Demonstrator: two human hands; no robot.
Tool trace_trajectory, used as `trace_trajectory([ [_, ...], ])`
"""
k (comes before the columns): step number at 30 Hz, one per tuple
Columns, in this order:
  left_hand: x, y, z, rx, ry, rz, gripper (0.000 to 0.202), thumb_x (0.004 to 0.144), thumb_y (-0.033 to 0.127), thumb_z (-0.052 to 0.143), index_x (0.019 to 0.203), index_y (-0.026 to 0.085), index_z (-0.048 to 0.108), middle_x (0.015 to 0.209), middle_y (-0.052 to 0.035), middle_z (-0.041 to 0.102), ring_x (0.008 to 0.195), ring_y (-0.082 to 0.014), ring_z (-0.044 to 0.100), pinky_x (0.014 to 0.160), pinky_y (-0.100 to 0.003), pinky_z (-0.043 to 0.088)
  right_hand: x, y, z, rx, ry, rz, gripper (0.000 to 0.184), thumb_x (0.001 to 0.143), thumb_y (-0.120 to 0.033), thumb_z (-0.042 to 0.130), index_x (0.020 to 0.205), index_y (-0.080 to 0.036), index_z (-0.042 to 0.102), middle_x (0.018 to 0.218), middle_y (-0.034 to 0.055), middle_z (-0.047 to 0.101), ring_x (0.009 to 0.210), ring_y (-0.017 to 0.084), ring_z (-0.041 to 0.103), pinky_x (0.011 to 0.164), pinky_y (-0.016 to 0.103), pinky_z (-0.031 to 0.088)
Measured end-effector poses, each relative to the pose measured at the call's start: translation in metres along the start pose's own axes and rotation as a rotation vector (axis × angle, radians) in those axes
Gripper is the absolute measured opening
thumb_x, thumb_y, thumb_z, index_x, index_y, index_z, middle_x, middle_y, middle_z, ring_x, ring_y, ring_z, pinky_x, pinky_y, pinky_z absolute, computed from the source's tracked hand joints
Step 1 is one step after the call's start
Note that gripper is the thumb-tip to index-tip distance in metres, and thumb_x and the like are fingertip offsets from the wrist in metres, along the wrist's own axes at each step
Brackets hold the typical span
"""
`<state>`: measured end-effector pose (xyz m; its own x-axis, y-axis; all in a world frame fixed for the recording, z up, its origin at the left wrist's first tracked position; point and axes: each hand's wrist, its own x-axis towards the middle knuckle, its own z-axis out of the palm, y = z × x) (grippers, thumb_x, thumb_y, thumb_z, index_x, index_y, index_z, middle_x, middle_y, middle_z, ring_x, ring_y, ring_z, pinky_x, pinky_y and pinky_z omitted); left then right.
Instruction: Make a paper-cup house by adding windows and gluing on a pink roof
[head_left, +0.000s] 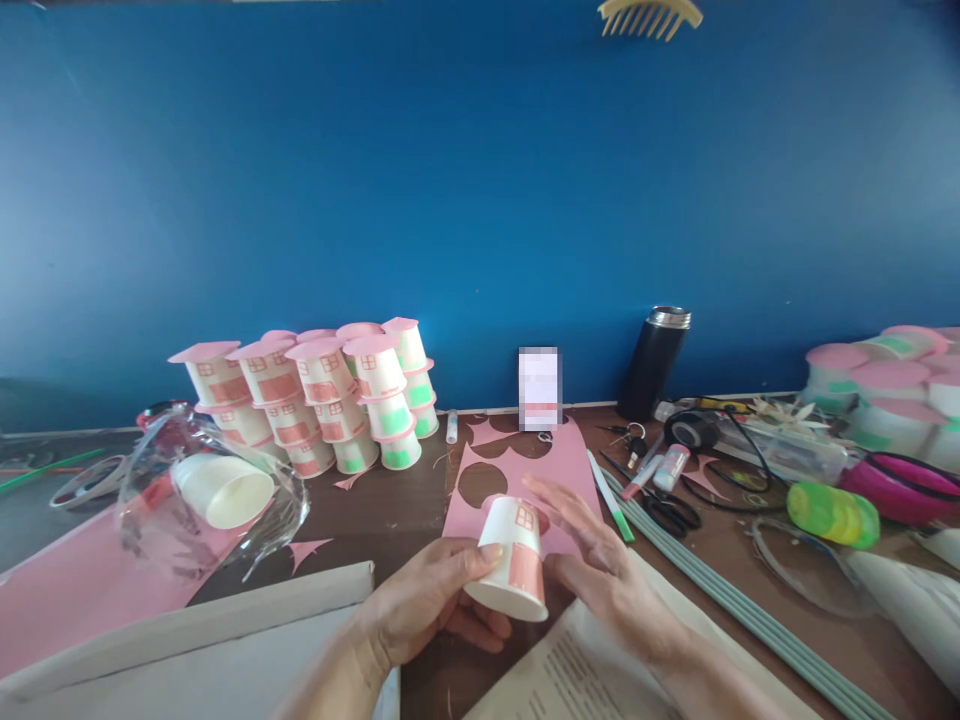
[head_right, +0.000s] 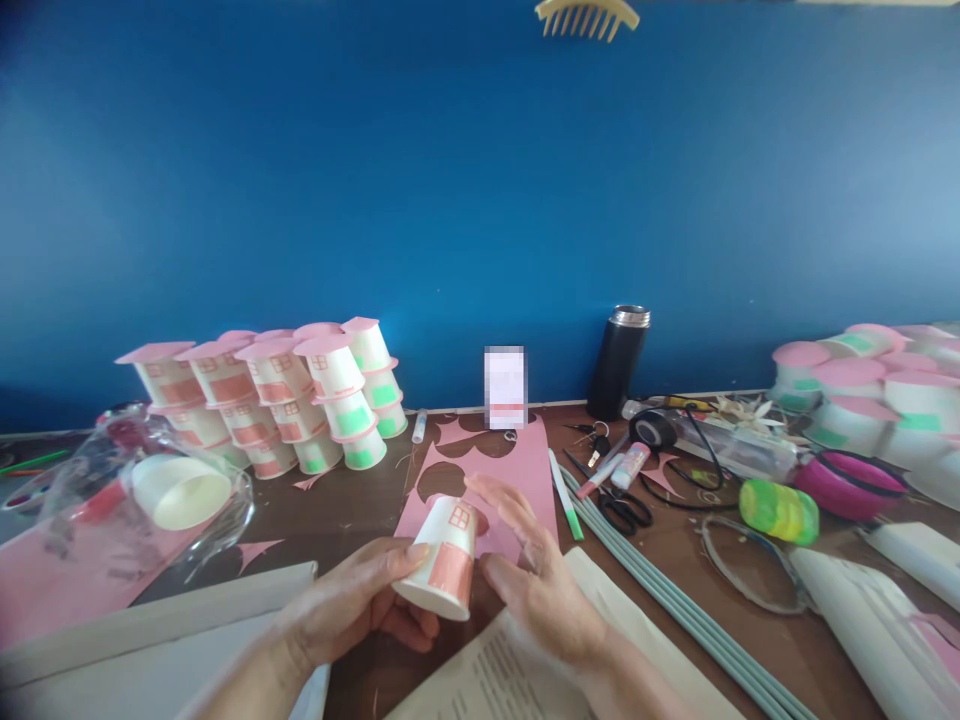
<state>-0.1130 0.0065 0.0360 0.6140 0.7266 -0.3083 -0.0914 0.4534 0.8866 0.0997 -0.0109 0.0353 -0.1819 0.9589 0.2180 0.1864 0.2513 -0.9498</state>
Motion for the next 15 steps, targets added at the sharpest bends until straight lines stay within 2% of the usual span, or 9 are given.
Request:
trace_trajectory([
  [3, -0.0003, 0.0008, 0.0004, 0.001, 0.005, 0.001, 0.052, 0.077, 0.057, 0.066, 0.094, 0.008, 0.071, 0.079, -0.0118, 0.069, 0.062, -0.0150, 0.064, 0.059, -0.028, 0.057, 0.0000, 0.0030, -0.0010, 0.026, 0.011, 0.013, 0.064, 0.078, -0.007, 0.049, 0.134, -0.037, 0.053, 0.148, -0.0005, 0.046, 0.139, 0.025, 0.036, 0.116, 0.053, 0.025],
  [8, 0.0000, 0.0010, 0.0009, 0.024, 0.012, -0.024, 0.055, 0.076, 0.058, 0.066, 0.094, 0.006, 0.071, 0.081, -0.0143, 0.070, 0.061, -0.0150, 0.064, 0.058, -0.027, 0.056, 0.0001, -0.0007, -0.0014, 0.016, -0.019, 0.012, 0.060, 0.077, -0.006, 0.049, 0.128, -0.034, 0.060, 0.148, 0.0001, 0.046, 0.143, 0.024, 0.028, 0.117, 0.049, 0.022],
  [15, -0.0001, -0.0004, 0.0017, 0.056, 0.017, -0.024, 0.051, 0.078, 0.056, 0.065, 0.090, 0.007, 0.070, 0.081, -0.0139, 0.070, 0.061, -0.0138, 0.063, 0.058, -0.026, 0.055, 0.0001, -0.0047, 0.0006, -0.021, -0.030, -0.009, 0.057, 0.075, -0.005, 0.047, 0.122, -0.033, 0.063, 0.142, 0.0015, 0.049, 0.141, 0.023, 0.031, 0.117, 0.045, 0.026],
])
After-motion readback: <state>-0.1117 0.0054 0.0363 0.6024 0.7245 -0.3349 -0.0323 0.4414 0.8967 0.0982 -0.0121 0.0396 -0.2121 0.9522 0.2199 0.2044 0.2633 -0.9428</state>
